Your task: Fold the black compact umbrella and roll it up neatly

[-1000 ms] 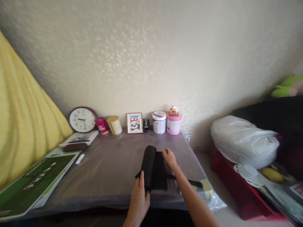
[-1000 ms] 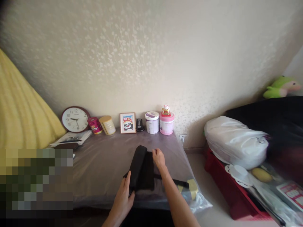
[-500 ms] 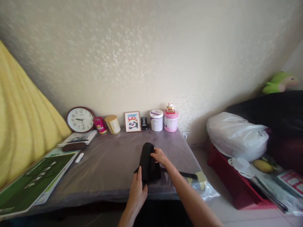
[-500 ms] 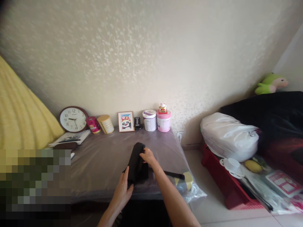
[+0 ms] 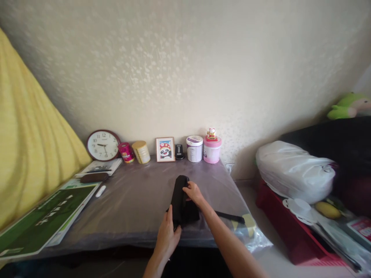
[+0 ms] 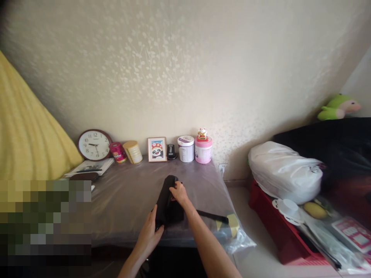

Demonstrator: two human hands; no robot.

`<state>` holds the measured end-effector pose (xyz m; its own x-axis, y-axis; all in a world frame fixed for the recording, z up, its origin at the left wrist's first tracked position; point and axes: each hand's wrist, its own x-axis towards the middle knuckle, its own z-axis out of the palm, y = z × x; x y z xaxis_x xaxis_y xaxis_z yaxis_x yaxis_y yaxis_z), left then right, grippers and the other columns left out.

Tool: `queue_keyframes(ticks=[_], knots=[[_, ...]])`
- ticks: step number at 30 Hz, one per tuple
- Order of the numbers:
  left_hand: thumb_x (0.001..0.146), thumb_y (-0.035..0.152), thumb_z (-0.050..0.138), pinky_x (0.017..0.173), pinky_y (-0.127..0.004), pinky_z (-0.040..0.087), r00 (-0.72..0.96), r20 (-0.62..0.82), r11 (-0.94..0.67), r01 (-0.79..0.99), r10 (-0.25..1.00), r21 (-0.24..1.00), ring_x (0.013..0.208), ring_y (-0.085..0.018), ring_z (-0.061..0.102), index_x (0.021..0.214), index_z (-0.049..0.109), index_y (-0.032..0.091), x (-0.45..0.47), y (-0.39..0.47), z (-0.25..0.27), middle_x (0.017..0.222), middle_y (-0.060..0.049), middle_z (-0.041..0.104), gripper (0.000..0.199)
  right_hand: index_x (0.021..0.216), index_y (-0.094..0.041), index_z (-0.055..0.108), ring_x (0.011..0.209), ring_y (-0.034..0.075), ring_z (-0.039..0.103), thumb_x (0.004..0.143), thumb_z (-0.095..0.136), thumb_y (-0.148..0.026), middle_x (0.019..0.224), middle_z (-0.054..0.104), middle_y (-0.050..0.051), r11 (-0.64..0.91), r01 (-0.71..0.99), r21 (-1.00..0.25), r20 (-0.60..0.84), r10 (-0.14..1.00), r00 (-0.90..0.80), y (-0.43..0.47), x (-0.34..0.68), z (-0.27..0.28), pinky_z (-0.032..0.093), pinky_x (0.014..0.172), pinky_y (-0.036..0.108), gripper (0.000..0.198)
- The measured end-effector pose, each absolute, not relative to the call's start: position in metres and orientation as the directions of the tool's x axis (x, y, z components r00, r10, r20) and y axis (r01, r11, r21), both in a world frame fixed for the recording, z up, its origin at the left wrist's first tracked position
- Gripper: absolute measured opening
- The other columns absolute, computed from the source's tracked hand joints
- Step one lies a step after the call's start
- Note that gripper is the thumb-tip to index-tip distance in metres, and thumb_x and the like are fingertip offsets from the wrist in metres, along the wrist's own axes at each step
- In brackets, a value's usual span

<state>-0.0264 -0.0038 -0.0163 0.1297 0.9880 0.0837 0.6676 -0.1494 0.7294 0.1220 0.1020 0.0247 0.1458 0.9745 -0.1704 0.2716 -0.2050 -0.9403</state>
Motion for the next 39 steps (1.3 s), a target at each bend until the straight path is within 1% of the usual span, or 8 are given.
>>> queue_keyframes(ticks=[3, 9, 15, 23, 25, 28, 31, 39], knots=[[0.071, 0.016, 0.044, 0.104, -0.038, 0.032, 0.101, 0.102, -0.143, 0.657, 0.99, 0.74, 0.128, -0.025, 0.035, 0.137, 0.018, 0.007, -0.029, -0.001, -0.021, 0.136, -0.019, 0.034, 0.071, 0.113, -0.015, 0.05, 0.058, 0.01, 0.06, 0.074, 0.053, -0.02, 0.097, 0.061, 0.006, -0.194, 0.259, -0.946, -0.16, 0.976, 0.148, 0.103, 0.117, 0.025, 0.049, 0.038, 0.018, 0.039], [0.067, 0.019, 0.05, 0.109, -0.04, 0.025, 0.065, 0.168, -0.169, 0.655, 0.984, 0.737, 0.135, -0.028, 0.021, 0.132, 0.03, 0.007, -0.033, 0.004, -0.025, 0.147, -0.018, 0.013, 0.07, 0.116, -0.015, 0.048, 0.059, 0.011, 0.059, 0.075, 0.052, -0.02, 0.088, 0.06, 0.003, -0.15, 0.259, -0.954, -0.112, 0.982, 0.155, 0.104, 0.108, 0.026, 0.051, 0.041, 0.019, 0.041], [0.066, 0.023, 0.048, 0.108, -0.042, 0.028, 0.106, 0.171, -0.199, 0.636, 0.98, 0.745, 0.128, -0.025, 0.036, 0.132, 0.031, 0.01, -0.039, 0.008, -0.032, 0.136, -0.015, 0.041, 0.07, 0.117, -0.016, 0.049, 0.049, 0.009, 0.057, 0.076, 0.052, -0.021, 0.081, 0.06, 0.001, -0.122, 0.302, -0.945, -0.08, 0.986, 0.147, 0.107, 0.099, 0.027, 0.049, 0.039, 0.019, 0.041], [0.067, 0.025, 0.045, 0.104, -0.043, 0.033, 0.123, 0.157, -0.199, 0.643, 0.98, 0.739, 0.126, -0.026, 0.039, 0.132, 0.032, 0.009, -0.044, 0.009, -0.03, 0.135, -0.015, 0.043, 0.068, 0.102, -0.018, 0.059, 0.047, 0.008, 0.058, 0.076, 0.054, -0.017, 0.064, 0.064, -0.004, -0.012, 0.412, -0.911, -0.004, 1.0, 0.02, 0.102, 0.082, 0.032, 0.046, 0.052, 0.019, 0.026], [0.068, 0.025, 0.045, 0.103, -0.043, 0.034, 0.126, 0.148, -0.194, 0.649, 0.981, 0.736, 0.124, -0.027, 0.041, 0.134, 0.028, 0.008, -0.043, 0.007, -0.026, 0.135, -0.016, 0.042, 0.071, 0.096, -0.019, 0.06, 0.055, 0.01, 0.062, 0.076, 0.053, -0.016, 0.065, 0.067, -0.004, 0.07, 0.469, -0.88, 0.061, 0.998, -0.034, 0.097, 0.079, 0.033, 0.046, 0.06, 0.02, 0.021], [0.07, 0.023, 0.044, 0.101, -0.041, 0.036, 0.116, 0.148, -0.187, 0.66, 0.982, 0.728, 0.123, -0.027, 0.042, 0.14, 0.008, 0.006, -0.04, 0.002, -0.016, 0.138, -0.018, 0.039, 0.081, 0.093, -0.021, 0.06, 0.069, 0.012, 0.065, 0.077, 0.05, -0.014, 0.07, 0.07, -0.003, 0.19, 0.558, -0.807, 0.167, 0.982, -0.093, 0.09, 0.077, 0.034, 0.044, 0.066, 0.021, 0.02], [0.072, 0.019, 0.043, 0.1, -0.04, 0.036, 0.126, 0.181, -0.218, 0.668, 0.975, 0.711, 0.124, -0.025, 0.041, 0.14, -0.005, 0.01, -0.037, -0.003, -0.006, 0.142, -0.016, 0.033, 0.084, 0.093, -0.022, 0.06, 0.074, 0.013, 0.065, 0.079, 0.047, -0.013, 0.074, 0.071, -0.002, 0.241, 0.592, -0.769, 0.2, 0.97, -0.135, 0.084, 0.077, 0.034, 0.044, 0.067, 0.021, 0.021], [0.073, 0.016, 0.041, 0.1, -0.043, 0.037, 0.153, 0.254, -0.289, 0.669, 0.955, 0.684, 0.128, -0.025, 0.037, 0.141, -0.005, 0.016, -0.037, -0.004, -0.014, 0.144, -0.014, 0.029, 0.081, 0.111, -0.021, 0.053, 0.088, 0.018, 0.061, 0.077, 0.052, -0.018, 0.093, 0.069, 0.003, 0.347, 0.698, -0.626, 0.284, 0.935, -0.211, 0.06, 0.069, 0.032, 0.045, 0.078, 0.027, 0.034]])
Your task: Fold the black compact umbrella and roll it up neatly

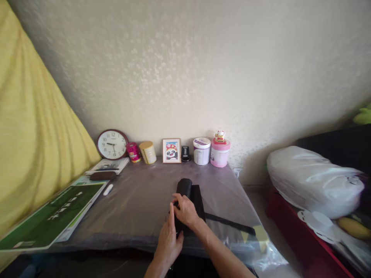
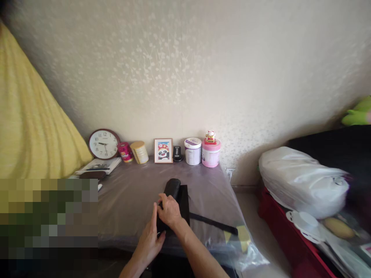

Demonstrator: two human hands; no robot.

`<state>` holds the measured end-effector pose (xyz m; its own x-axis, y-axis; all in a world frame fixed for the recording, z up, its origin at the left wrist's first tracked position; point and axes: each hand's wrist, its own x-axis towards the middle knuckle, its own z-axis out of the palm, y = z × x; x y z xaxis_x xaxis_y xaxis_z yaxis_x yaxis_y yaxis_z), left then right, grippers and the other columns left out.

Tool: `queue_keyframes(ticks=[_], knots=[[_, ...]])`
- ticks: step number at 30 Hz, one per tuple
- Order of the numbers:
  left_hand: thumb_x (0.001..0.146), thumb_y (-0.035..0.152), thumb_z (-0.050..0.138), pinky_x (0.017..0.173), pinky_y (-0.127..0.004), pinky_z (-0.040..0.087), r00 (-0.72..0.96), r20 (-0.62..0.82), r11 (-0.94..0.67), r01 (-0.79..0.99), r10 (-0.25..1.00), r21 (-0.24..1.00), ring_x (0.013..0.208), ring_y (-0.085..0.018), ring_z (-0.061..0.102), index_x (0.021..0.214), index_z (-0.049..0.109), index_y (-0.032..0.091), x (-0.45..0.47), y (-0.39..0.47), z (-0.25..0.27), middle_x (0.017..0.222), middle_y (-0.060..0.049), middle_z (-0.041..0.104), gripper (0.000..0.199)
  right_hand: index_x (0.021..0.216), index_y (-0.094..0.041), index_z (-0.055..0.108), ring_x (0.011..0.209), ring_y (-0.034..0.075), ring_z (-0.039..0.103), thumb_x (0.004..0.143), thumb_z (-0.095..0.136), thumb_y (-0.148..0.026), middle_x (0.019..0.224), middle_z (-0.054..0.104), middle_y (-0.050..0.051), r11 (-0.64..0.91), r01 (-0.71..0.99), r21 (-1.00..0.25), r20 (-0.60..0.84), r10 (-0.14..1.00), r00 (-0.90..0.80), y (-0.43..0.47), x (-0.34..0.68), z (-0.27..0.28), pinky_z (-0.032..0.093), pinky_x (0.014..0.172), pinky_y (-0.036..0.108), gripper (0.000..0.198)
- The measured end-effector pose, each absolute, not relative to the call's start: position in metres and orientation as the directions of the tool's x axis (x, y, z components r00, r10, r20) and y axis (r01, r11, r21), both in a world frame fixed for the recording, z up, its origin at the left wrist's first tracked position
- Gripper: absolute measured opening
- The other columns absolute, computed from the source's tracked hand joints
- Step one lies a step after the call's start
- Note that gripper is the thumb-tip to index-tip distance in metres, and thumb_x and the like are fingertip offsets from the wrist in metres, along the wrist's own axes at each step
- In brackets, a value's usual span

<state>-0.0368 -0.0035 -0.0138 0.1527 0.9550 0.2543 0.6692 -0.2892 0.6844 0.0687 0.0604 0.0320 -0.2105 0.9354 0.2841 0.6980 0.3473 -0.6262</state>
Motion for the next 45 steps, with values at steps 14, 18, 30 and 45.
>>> queue_keyframes(ticks=[14, 18, 30, 45], knots=[[0.076, 0.021, 0.04, 0.1, -0.041, 0.038, 0.16, 0.223, -0.271, 0.671, 0.962, 0.69, 0.121, -0.024, 0.044, 0.138, 0.019, 0.015, -0.041, -0.001, -0.025, 0.133, -0.014, 0.043, 0.066, 0.111, -0.021, 0.056, 0.096, 0.013, 0.06, 0.068, 0.041, -0.001, 0.105, 0.065, 0.002, 0.517, 0.412, -0.75, 0.357, 0.841, -0.406, 0.061, 0.088, 0.028, 0.047, 0.085, 0.027, 0.05], [0.076, 0.021, 0.038, 0.101, -0.04, 0.036, 0.144, 0.23, -0.264, 0.683, 0.963, 0.681, 0.121, -0.023, 0.044, 0.138, 0.02, 0.012, -0.04, 0.0, -0.03, 0.132, -0.015, 0.044, 0.066, 0.098, -0.021, 0.064, 0.111, 0.017, 0.051, 0.078, 0.047, -0.009, 0.105, 0.067, 0.003, 0.666, 0.489, -0.563, 0.502, 0.746, -0.438, 0.069, 0.091, 0.021, 0.033, 0.101, 0.037, 0.029], [0.075, 0.022, 0.037, 0.104, -0.038, 0.031, 0.123, 0.133, -0.18, 0.715, 0.984, 0.676, 0.125, -0.023, 0.039, 0.138, 0.018, 0.006, -0.037, -0.003, -0.024, 0.135, -0.016, 0.041, 0.068, 0.097, -0.023, 0.066, 0.117, 0.017, 0.047, 0.09, 0.04, -0.022, 0.109, 0.067, 0.003, 0.506, 0.738, -0.447, 0.454, 0.839, -0.3, 0.145, 0.096, -0.002, 0.021, 0.105, 0.04, 0.028], [0.077, 0.023, 0.034, 0.102, -0.037, 0.034, 0.156, 0.168, -0.226, 0.776, 0.973, 0.588, 0.123, -0.023, 0.042, 0.139, 0.015, 0.006, -0.037, -0.003, -0.02, 0.133, -0.016, 0.044, 0.067, 0.103, -0.014, 0.063, 0.082, 0.018, 0.064, 0.085, 0.041, -0.029, 0.092, 0.069, 0.009, -0.126, 0.672, -0.729, 0.073, 0.963, 0.26, 0.125, 0.171, 0.012, 0.047, 0.071, 0.026, 0.031]])
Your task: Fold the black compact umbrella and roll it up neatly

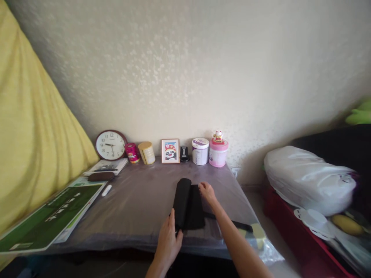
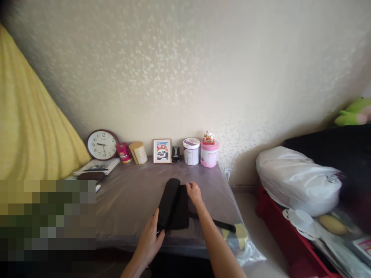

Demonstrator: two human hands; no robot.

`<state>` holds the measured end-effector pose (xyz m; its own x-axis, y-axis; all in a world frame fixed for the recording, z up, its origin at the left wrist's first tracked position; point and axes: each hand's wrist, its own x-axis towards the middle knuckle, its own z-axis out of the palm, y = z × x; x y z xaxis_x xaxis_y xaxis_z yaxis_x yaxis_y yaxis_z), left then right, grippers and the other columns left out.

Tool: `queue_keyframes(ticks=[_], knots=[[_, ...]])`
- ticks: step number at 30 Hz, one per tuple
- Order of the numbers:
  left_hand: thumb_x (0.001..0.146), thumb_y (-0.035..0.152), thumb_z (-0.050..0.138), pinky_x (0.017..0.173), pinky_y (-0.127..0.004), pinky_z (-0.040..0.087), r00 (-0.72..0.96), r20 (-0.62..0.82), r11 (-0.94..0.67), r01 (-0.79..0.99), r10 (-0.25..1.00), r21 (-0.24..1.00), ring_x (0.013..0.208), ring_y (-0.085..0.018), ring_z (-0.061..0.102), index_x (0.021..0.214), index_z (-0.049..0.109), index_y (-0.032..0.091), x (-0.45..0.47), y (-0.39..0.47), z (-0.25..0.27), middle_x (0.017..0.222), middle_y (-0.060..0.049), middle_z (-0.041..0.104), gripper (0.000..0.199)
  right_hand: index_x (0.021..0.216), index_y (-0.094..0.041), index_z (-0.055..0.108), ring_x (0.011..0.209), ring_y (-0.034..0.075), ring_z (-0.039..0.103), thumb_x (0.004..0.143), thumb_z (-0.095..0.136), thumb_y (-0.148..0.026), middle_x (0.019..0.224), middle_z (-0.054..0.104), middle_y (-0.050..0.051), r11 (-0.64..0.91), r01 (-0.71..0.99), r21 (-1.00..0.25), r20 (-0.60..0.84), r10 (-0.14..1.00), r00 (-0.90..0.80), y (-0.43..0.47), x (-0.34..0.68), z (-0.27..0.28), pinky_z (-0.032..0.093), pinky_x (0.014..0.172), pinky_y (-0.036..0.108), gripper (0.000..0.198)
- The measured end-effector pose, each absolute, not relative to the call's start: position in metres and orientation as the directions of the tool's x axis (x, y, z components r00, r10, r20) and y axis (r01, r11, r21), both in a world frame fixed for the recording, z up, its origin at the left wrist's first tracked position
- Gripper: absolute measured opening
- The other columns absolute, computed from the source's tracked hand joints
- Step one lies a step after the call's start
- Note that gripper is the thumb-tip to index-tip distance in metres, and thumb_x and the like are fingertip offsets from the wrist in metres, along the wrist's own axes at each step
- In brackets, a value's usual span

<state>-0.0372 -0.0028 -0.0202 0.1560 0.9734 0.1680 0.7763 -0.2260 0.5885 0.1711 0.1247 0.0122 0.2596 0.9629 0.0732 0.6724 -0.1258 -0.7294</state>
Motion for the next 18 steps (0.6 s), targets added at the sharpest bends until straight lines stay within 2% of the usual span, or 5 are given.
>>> queue_keyframes(ticks=[3, 8, 10, 15, 18], knots=[[0.077, 0.022, 0.034, 0.101, -0.038, 0.035, 0.155, 0.162, -0.221, 0.784, 0.975, 0.581, 0.123, -0.024, 0.041, 0.139, 0.014, 0.006, -0.037, -0.003, -0.018, 0.132, -0.016, 0.044, 0.067, 0.1, -0.015, 0.064, 0.071, 0.016, 0.064, 0.081, 0.05, -0.032, 0.084, 0.07, 0.005, -0.122, 0.62, -0.775, 0.016, 0.977, 0.212, 0.115, 0.163, 0.015, 0.047, 0.062, 0.024, 0.03], [0.077, 0.022, 0.034, 0.101, -0.037, 0.035, 0.162, 0.124, -0.204, 0.798, 0.979, 0.567, 0.127, -0.024, 0.038, 0.138, 0.014, 0.004, -0.037, -0.003, -0.013, 0.133, -0.017, 0.043, 0.067, 0.096, -0.015, 0.064, 0.081, 0.018, 0.061, 0.069, 0.062, -0.022, 0.084, 0.067, 0.004, -0.111, 0.562, -0.819, -0.012, 0.984, 0.178, 0.112, 0.141, 0.023, 0.047, 0.071, 0.027, 0.028], [0.077, 0.022, 0.034, 0.1, -0.037, 0.036, 0.162, 0.131, -0.208, 0.796, 0.978, 0.569, 0.126, -0.024, 0.038, 0.138, 0.014, 0.003, -0.037, -0.003, -0.013, 0.133, -0.018, 0.043, 0.067, 0.097, -0.015, 0.063, 0.077, 0.018, 0.06, 0.067, 0.062, -0.017, 0.081, 0.066, 0.003, -0.128, 0.529, -0.839, -0.046, 0.985, 0.166, 0.111, 0.135, 0.026, 0.048, 0.069, 0.027, 0.031], [0.077, 0.022, 0.036, 0.1, -0.035, 0.036, 0.145, 0.171, -0.22, 0.775, 0.975, 0.593, 0.124, -0.023, 0.042, 0.138, 0.018, 0.003, -0.037, -0.004, -0.015, 0.132, -0.017, 0.044, 0.066, 0.102, -0.016, 0.055, 0.052, 0.012, 0.058, 0.071, 0.059, -0.019, 0.069, 0.06, -0.002, -0.215, 0.391, -0.895, -0.194, 0.977, 0.094, 0.107, 0.122, 0.031, 0.051, 0.048, 0.025, 0.032], [0.076, 0.022, 0.038, 0.1, -0.035, 0.035, 0.139, 0.188, -0.227, 0.761, 0.972, 0.608, 0.123, -0.023, 0.042, 0.137, 0.019, 0.004, -0.037, -0.004, -0.016, 0.132, -0.018, 0.045, 0.066, 0.108, -0.017, 0.049, 0.043, 0.008, 0.056, 0.074, 0.058, -0.021, 0.067, 0.058, -0.003, -0.26, 0.3, -0.918, -0.258, 0.965, 0.046, 0.104, 0.117, 0.035, 0.051, 0.044, 0.024, 0.036]])
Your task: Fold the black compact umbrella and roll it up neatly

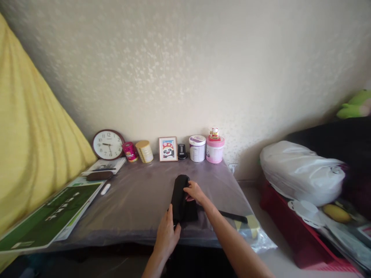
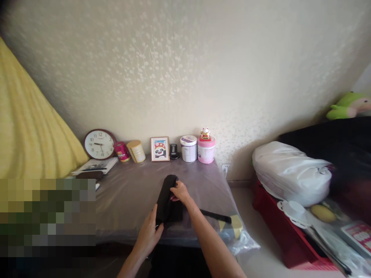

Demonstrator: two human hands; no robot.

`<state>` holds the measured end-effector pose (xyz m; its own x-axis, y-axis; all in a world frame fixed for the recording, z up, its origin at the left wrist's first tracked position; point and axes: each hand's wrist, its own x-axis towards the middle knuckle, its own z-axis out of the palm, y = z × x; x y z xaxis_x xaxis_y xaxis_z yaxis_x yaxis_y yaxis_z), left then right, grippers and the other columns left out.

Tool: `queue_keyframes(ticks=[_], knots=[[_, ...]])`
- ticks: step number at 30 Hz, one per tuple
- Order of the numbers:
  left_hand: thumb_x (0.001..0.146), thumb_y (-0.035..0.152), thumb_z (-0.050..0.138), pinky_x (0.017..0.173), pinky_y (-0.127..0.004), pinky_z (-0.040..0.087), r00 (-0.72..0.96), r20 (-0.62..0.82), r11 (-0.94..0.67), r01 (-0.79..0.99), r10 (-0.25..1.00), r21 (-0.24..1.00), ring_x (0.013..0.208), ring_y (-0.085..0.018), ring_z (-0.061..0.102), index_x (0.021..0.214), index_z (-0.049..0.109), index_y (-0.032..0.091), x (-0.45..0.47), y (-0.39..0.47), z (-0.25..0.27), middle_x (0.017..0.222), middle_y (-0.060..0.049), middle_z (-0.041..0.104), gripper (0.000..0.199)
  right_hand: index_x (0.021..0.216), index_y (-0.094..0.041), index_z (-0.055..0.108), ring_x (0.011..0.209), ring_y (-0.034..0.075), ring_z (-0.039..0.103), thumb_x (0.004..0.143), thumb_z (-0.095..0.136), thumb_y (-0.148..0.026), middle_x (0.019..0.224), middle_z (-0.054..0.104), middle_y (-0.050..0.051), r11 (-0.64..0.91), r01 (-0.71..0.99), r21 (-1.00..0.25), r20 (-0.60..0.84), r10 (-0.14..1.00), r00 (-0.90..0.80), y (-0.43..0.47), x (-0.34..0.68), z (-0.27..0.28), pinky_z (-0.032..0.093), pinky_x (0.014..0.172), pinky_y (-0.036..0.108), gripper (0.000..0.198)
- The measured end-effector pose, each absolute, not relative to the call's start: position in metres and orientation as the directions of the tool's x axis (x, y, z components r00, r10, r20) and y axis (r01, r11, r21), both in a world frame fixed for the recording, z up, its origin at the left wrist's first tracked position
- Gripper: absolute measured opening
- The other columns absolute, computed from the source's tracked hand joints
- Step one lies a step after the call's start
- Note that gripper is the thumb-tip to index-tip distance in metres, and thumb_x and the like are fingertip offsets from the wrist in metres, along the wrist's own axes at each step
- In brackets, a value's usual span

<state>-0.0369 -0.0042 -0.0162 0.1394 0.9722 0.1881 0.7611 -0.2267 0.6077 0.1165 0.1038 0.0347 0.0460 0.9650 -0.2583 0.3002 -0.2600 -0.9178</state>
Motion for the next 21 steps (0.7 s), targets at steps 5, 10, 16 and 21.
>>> queue_keyframes(ticks=[5, 10, 16, 21], knots=[[0.078, 0.021, 0.036, 0.1, -0.038, 0.035, 0.148, 0.182, -0.229, 0.762, 0.972, 0.606, 0.123, -0.025, 0.042, 0.137, 0.017, 0.002, -0.037, -0.005, -0.016, 0.133, -0.02, 0.043, 0.065, 0.113, -0.016, 0.045, 0.04, 0.007, 0.055, 0.074, 0.061, -0.024, 0.076, 0.059, -0.001, -0.269, 0.225, -0.937, -0.269, 0.963, 0.031, 0.102, 0.111, 0.036, 0.051, 0.041, 0.023, 0.042], [0.077, 0.021, 0.037, 0.099, -0.036, 0.035, 0.146, 0.13, -0.195, 0.79, 0.981, 0.582, 0.122, -0.025, 0.042, 0.138, 0.015, 0.003, -0.035, -0.006, -0.011, 0.133, -0.018, 0.043, 0.067, 0.113, -0.015, 0.048, 0.044, 0.009, 0.057, 0.079, 0.053, -0.026, 0.07, 0.06, -0.001, -0.238, 0.229, -0.944, -0.233, 0.971, 0.049, 0.104, 0.113, 0.029, 0.051, 0.043, 0.022, 0.036], [0.077, 0.02, 0.035, 0.098, -0.033, 0.036, 0.135, 0.127, -0.183, 0.817, 0.983, 0.547, 0.118, -0.023, 0.046, 0.138, 0.017, 0.005, -0.032, -0.006, -0.009, 0.129, -0.016, 0.047, 0.066, 0.086, -0.017, 0.063, 0.071, 0.014, 0.063, 0.081, 0.043, -0.031, 0.078, 0.065, 0.003, -0.12, 0.319, -0.94, -0.07, 0.984, 0.165, 0.114, 0.127, 0.009, 0.052, 0.061, 0.025, 0.025], [0.075, 0.014, 0.037, 0.096, -0.033, 0.037, 0.145, 0.131, -0.19, 0.861, 0.981, 0.471, 0.114, -0.023, 0.049, 0.138, 0.018, 0.002, -0.028, -0.008, -0.003, 0.124, -0.017, 0.05, 0.067, 0.093, -0.019, 0.062, 0.085, 0.018, 0.063, 0.076, 0.048, -0.027, 0.092, 0.067, 0.005, -0.089, 0.391, -0.916, 0.029, 0.958, 0.286, 0.122, 0.123, -0.012, 0.051, 0.07, 0.03, 0.023]])
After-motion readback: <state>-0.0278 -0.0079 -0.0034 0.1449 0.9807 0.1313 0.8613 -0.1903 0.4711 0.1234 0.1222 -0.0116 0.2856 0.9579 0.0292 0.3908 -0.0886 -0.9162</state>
